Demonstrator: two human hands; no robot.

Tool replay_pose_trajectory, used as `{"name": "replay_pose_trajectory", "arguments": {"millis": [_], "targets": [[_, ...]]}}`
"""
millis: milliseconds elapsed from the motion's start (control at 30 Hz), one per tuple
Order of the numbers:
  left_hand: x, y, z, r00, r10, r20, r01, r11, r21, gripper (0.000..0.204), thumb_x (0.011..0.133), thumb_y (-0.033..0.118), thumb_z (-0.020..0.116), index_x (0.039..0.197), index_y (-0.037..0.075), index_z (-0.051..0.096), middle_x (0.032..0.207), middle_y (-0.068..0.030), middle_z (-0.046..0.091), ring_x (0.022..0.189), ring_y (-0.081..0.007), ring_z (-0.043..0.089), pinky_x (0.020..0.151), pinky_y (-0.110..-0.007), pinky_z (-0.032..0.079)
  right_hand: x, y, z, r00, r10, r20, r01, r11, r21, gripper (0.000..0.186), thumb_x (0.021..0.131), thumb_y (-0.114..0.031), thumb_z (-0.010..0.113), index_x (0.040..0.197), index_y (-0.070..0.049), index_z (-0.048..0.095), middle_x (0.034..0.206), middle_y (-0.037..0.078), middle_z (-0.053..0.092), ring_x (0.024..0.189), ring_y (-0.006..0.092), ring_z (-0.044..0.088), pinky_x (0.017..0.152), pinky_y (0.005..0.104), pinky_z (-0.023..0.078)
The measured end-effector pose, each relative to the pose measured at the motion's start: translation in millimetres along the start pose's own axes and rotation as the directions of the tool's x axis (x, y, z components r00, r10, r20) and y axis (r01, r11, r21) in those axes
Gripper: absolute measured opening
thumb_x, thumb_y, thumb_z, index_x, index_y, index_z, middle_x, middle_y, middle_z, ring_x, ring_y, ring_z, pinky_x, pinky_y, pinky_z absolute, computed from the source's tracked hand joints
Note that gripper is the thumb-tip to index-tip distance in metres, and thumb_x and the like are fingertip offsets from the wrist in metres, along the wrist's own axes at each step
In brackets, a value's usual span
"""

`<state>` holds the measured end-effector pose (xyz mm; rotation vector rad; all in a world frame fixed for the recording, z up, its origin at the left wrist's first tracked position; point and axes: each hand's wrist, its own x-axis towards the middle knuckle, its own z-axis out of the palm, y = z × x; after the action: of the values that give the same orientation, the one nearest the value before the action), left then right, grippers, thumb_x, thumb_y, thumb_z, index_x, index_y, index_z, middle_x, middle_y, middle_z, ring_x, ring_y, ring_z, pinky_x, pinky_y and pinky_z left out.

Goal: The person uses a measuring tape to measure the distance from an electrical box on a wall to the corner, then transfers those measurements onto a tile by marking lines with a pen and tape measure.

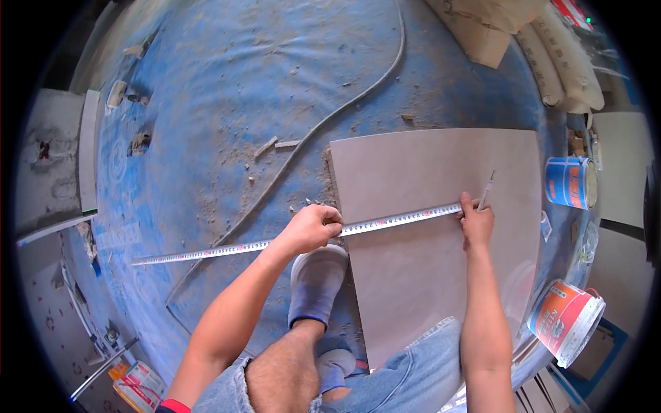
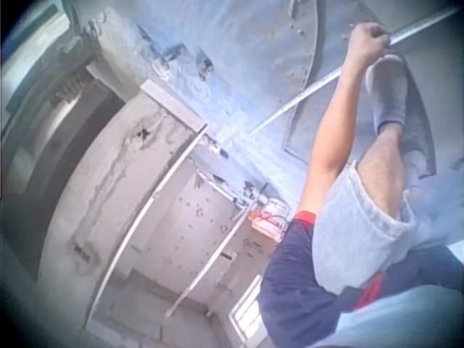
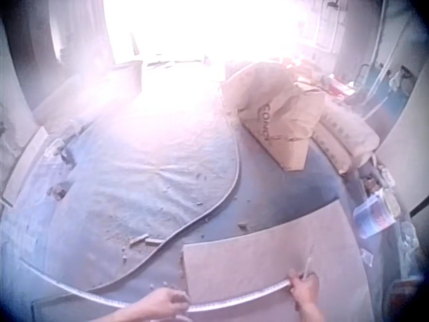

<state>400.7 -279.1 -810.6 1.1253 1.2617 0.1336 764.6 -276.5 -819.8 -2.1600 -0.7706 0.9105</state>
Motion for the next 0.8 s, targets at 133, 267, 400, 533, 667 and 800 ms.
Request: {"name": "replay_pose_trajectory", "arguments": {"millis": [133,267,400,533,667,800], "targets": [[2,2,5,0.996,0.061,-0.060,-0.056,0.996,0.075,0.013,0.088,0.009,0.060,0.090,-0.002,0.066,0.073,-0.0042,0.065,0.066,-0.0101,0.059,0.060,-0.027,0.047,0,-1,-2,1.000,-0.018,-0.020,0.018,1.000,0.016,0.032,0.088,-0.028,0.074,0.077,-0.004,0.055,0.058,0.003,0.059,0.049,0.0087,0.050,0.046,0.0256,0.039],[-2,-2,9,0.996,0.062,-0.064,-0.060,0.998,0.026,0.019,0.085,0.015,0.063,0.093,-0.002,0.068,0.076,-0.0101,0.068,0.071,-0.0161,0.065,0.069,-0.032,0.050,3,9,0,0.997,-0.036,-0.066,0.034,0.999,-0.035,0.038,0.088,-0.032,0.074,0.068,-0.006,0.056,0.057,0.002,0.057,0.047,0.0075,0.045,0.044,0.0260,0.034],[-5,-3,11,0.993,0.054,-0.103,-0.052,0.998,0.019,0.015,0.086,0.011,0.061,0.091,-0.001,0.067,0.071,-0.0073,0.064,0.066,-0.0140,0.060,0.064,-0.031,0.048,-5,9,4,0.999,-0.017,-0.035,0.017,1.000,0.017,0.036,0.087,-0.031,0.075,0.069,-0.006,0.056,0.057,0.001,0.057,0.047,0.0076,0.044,0.044,0.0264,0.035],[-10,-10,14,0.996,0.022,-0.083,-0.025,0.999,-0.025,0.009,0.086,0.007,0.061,0.088,-0.001,0.063,0.069,-0.0027,0.059,0.065,-0.0106,0.057,0.063,-0.027,0.046,-3,16,2,0.998,-0.043,-0.035,0.043,0.999,0.003,0.035,0.086,-0.030,0.076,0.071,-0.007,0.055,0.058,0.001,0.057,0.046,0.0073,0.044,0.043,0.0255,0.033],[-12,-19,25,0.990,0.094,-0.100,-0.095,0.995,-0.001,0.010,0.088,0.008,0.061,0.093,-0.001,0.063,0.072,-0.0029,0.060,0.065,-0.0108,0.057,0.061,-0.028,0.047,-8,4,-6,0.999,0.025,0.046,-0.027,0.999,0.035,0.033,0.085,-0.027,0.076,0.079,-0.003,0.055,0.061,0.003,0.058,0.052,0.0117,0.053,0.049,0.0278,0.044],[-15,-18,28,0.997,0.013,-0.078,-0.014,1.000,-0.013,0.014,0.086,0.011,0.061,0.093,-0.001,0.064,0.074,-0.0069,0.063,0.068,-0.0149,0.059,0.064,-0.030,0.047,-15,4,-8,0.999,0.015,0.035,-0.015,1.000,0.007,0.032,0.085,-0.026,0.076,0.081,-0.003,0.054,0.061,0.003,0.058,0.050,0.0095,0.051,0.048,0.0258,0.042]]}}
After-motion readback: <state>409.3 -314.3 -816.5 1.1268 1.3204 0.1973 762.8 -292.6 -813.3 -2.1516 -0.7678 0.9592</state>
